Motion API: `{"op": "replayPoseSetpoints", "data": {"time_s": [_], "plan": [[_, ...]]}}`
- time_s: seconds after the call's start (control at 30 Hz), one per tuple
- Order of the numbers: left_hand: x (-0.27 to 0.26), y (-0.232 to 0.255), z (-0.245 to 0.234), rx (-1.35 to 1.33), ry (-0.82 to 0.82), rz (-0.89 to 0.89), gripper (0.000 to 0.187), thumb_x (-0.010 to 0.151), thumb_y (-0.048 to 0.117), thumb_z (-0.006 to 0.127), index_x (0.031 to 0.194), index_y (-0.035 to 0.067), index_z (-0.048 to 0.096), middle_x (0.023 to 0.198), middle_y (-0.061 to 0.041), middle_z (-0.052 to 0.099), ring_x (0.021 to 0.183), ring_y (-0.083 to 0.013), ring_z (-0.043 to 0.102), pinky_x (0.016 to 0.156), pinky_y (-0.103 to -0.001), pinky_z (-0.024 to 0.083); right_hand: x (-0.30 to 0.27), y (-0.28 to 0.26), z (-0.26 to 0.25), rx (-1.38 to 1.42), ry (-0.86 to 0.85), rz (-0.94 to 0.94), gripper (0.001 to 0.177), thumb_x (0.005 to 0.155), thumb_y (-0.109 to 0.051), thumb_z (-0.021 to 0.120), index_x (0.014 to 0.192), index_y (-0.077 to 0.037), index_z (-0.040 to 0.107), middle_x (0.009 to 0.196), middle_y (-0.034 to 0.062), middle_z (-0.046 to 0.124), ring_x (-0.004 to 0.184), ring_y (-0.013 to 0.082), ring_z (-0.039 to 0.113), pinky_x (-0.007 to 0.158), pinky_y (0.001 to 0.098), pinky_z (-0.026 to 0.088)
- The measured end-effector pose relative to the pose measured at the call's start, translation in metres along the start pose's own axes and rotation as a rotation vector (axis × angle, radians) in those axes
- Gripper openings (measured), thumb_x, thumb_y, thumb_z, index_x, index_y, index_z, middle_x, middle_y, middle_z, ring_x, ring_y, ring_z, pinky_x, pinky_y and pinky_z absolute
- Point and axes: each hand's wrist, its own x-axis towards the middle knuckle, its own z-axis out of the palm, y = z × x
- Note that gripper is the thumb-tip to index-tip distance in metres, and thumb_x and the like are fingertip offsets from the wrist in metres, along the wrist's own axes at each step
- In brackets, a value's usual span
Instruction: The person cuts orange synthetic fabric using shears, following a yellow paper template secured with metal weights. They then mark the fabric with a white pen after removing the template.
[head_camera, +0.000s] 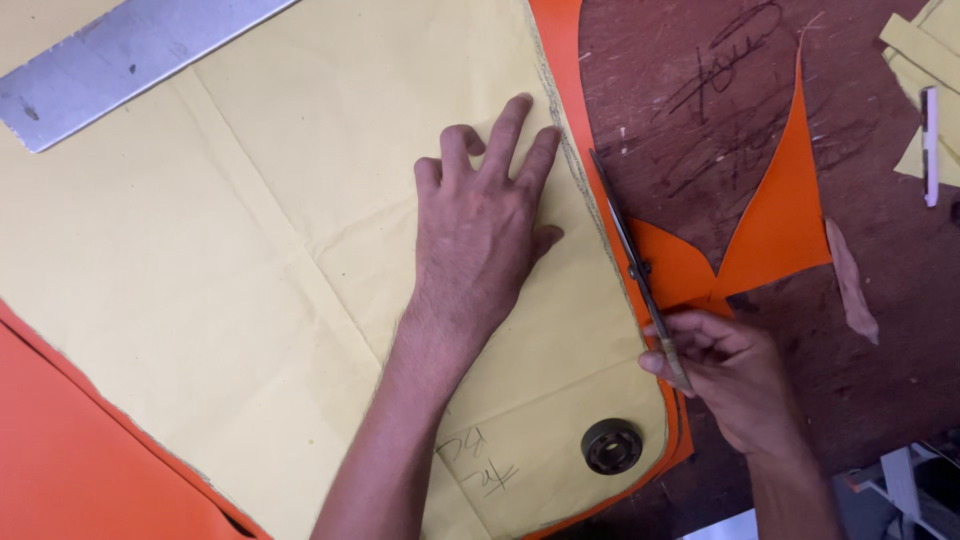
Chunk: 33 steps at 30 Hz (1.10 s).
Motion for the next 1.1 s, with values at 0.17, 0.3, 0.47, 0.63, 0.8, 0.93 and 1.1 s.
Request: {"op": "replayPoseSetpoints", "data": {"time_s": [0.17,0.3,0.47,0.63,0.8,0.93,1.1], "plan": [[-0.001,0.0,0.002,-0.002,0.021,-0.004,0.093,0.06,0.04,0.094,0.142,0.017,0.057,0.152,-0.006,0.043,0.113,-0.0291,0.049,0.086,-0.044,0.046,0.003,-0.004,0.005,0.018,0.011,0.005,0.032,0.074,0.0,0.083,0.105,0.001,0.075,0.079,0.0031,0.07,0.063,0.0052,0.059,0.053,0.0185,0.046],[-0.001,0.0,0.005,0.0,0.042,0.0,0.094,0.059,0.04,0.095,0.142,0.017,0.058,0.152,-0.006,0.043,0.113,-0.0287,0.05,0.086,-0.044,0.046,0.008,-0.005,0.005,0.015,-0.027,-0.098,0.031,0.077,0.0,0.084,0.107,0.002,0.076,0.073,0.0043,0.066,0.057,0.005,0.051,0.05,0.0187,0.039],[-0.001,-0.001,0.006,-0.003,0.055,0.0,0.095,0.058,0.042,0.095,0.142,0.017,0.058,0.151,-0.006,0.044,0.112,-0.0286,0.05,0.084,-0.043,0.046,0.01,-0.005,0.006,0.006,0.003,-0.054,0.031,0.076,0.0,0.083,0.106,0.002,0.075,0.073,0.0053,0.067,0.055,0.0058,0.052,0.047,0.0192,0.039],[-0.001,-0.001,0.003,-0.004,0.042,0.001,0.094,0.058,0.041,0.094,0.142,0.017,0.058,0.151,-0.005,0.044,0.111,-0.0289,0.05,0.084,-0.045,0.046,0.007,-0.004,0.007,0.062,-0.017,-0.093,0.03,0.077,0.0,0.082,0.106,0.003,0.075,0.074,0.0044,0.068,0.057,0.0051,0.054,0.047,0.0187,0.039],[0.0,-0.002,0.004,-0.024,0.034,-0.006,0.094,0.058,0.041,0.094,0.142,0.017,0.058,0.151,-0.005,0.042,0.112,-0.0281,0.049,0.085,-0.044,0.045,0.008,-0.004,0.008,0.032,0.031,-0.044,0.03,0.077,0.001,0.082,0.106,0.003,0.076,0.072,0.0054,0.067,0.055,0.0063,0.053,0.046,0.0202,0.038],[-0.002,-0.002,0.003,-0.037,0.033,-0.011,0.093,0.058,0.04,0.094,0.141,0.018,0.058,0.151,-0.004,0.043,0.112,-0.0278,0.049,0.085,-0.044,0.045,0.006,-0.004,0.009,0.014,0.039,-0.052,0.03,0.077,0.0,0.082,0.105,0.003,0.076,0.072,0.0053,0.068,0.055,0.0062,0.052,0.047,0.0196,0.038],[-0.001,-0.003,0.004,-0.037,0.041,-0.008,0.094,0.058,0.042,0.094,0.142,0.019,0.058,0.15,-0.004,0.043,0.112,-0.0277,0.049,0.085,-0.043,0.045,0.007,-0.004,0.008,0.061,0.025,-0.05,0.029,0.077,-0.001,0.082,0.105,0.002,0.075,0.073,0.0047,0.068,0.055,0.006,0.054,0.046,0.0192,0.038]]}}
